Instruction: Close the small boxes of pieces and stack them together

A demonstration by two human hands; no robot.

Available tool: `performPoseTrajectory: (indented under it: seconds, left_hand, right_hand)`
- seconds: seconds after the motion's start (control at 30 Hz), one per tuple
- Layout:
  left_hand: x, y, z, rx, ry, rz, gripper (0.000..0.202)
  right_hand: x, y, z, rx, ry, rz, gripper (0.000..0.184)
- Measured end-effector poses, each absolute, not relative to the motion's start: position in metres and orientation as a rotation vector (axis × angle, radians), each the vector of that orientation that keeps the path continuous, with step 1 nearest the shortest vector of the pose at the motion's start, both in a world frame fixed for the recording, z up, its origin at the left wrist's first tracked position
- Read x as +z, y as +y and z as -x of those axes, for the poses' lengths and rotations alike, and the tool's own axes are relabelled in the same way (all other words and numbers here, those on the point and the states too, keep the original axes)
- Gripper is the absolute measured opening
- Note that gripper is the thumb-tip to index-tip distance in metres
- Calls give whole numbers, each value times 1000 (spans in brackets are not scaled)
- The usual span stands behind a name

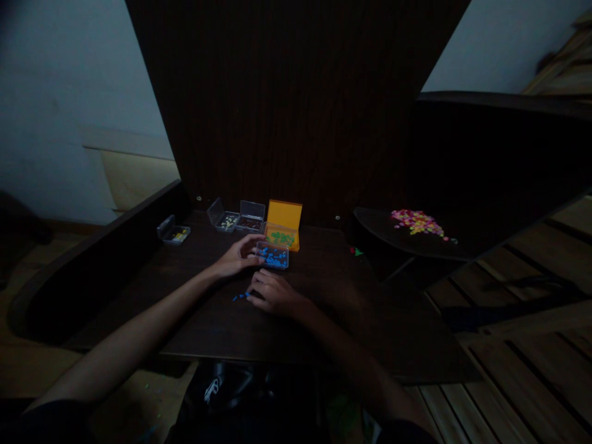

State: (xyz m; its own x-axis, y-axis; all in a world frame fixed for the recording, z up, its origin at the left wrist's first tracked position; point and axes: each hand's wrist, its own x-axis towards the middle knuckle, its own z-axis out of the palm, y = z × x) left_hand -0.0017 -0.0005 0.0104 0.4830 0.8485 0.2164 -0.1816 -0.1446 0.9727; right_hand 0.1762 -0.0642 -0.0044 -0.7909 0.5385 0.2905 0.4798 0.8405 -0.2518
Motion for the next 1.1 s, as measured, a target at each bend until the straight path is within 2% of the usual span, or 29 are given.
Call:
performPoseTrajectory:
  seconds: [0.3,0.57,0.8,1.1]
  left_hand:
    - [8,1,2,1007,621,-1440,61]
    - [8,1,2,1000,595,-1446,61]
    - [12,-5,0,964,603,-1432,62]
    - [9,-11,-8,905,562,-1422,60]
  right_hand:
    - [-3,-65,-177,135,-2712,754,13]
    - [20,-64,-188,256,-2523,740,13]
    - [40,-55,-216,195,-2301,1038,12]
    - [25,-43,-227,71,-2253,1423,13]
